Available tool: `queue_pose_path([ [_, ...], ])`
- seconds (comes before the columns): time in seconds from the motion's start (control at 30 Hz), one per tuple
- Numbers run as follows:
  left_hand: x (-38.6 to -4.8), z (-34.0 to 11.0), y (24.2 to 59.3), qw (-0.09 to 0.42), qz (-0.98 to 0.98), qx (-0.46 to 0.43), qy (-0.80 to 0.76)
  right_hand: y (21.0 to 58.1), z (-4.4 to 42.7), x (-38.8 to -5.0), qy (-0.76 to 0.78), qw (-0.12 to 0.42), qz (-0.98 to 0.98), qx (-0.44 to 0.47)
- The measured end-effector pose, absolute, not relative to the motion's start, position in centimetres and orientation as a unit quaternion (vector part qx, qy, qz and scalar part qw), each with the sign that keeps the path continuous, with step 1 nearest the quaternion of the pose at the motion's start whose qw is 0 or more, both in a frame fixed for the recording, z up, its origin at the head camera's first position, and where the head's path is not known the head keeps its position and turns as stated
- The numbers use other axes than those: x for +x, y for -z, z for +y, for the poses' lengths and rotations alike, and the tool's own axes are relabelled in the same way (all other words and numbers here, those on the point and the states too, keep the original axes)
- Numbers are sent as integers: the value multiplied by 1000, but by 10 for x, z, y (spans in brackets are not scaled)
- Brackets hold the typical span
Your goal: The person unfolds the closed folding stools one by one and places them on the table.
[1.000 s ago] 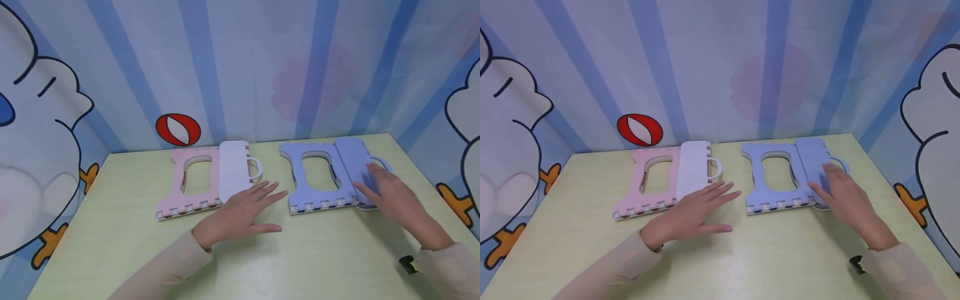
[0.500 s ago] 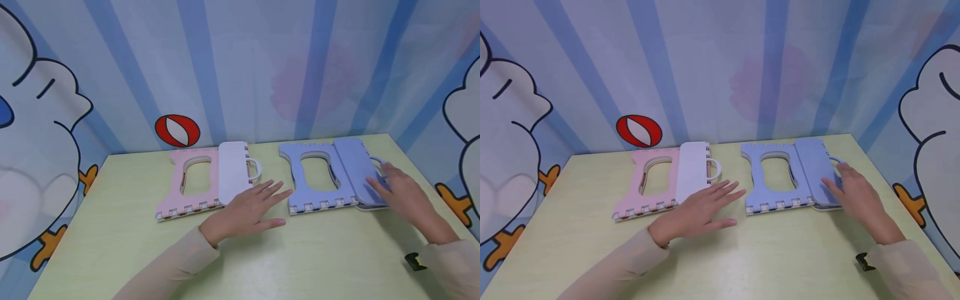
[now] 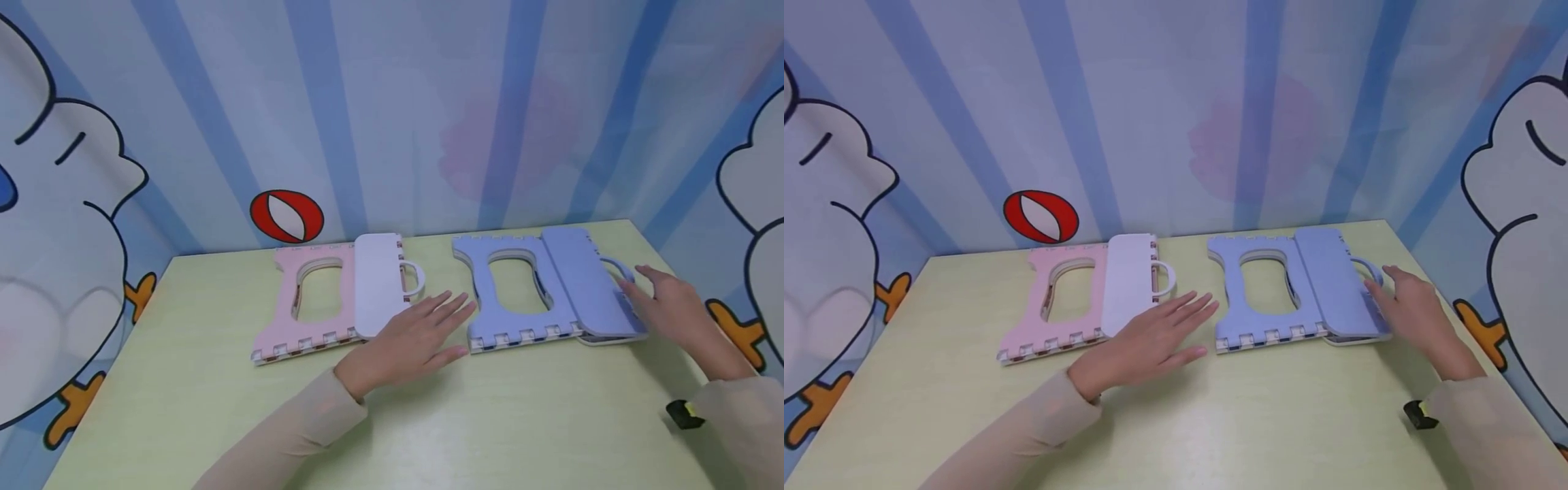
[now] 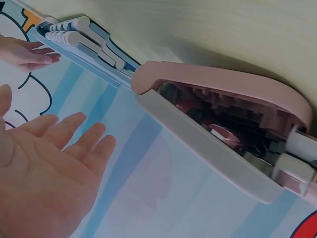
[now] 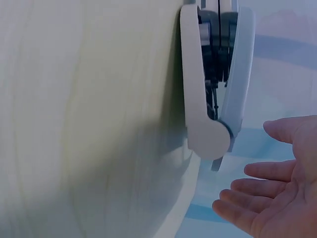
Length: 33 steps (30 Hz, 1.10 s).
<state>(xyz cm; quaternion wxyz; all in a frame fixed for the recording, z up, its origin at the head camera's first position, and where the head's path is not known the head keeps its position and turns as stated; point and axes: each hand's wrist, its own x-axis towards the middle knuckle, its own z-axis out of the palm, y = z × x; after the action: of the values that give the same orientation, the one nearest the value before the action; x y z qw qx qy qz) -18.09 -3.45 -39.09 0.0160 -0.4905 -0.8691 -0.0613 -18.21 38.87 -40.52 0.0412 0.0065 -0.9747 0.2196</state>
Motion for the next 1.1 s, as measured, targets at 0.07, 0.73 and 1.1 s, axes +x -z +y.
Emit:
queue_pose_path([
  [0.07,-181,-30,390,15,-870,-490,53,405,393,-184,-221,41,-974,6],
  [0.73,-184,2,392,-8,-876,-482,17,416,411,-204,-303,40,-952,-12],
  [1.1,-186,28,400,7,-888,-458,42,423,413,-215,-428,-4,-903,-39],
])
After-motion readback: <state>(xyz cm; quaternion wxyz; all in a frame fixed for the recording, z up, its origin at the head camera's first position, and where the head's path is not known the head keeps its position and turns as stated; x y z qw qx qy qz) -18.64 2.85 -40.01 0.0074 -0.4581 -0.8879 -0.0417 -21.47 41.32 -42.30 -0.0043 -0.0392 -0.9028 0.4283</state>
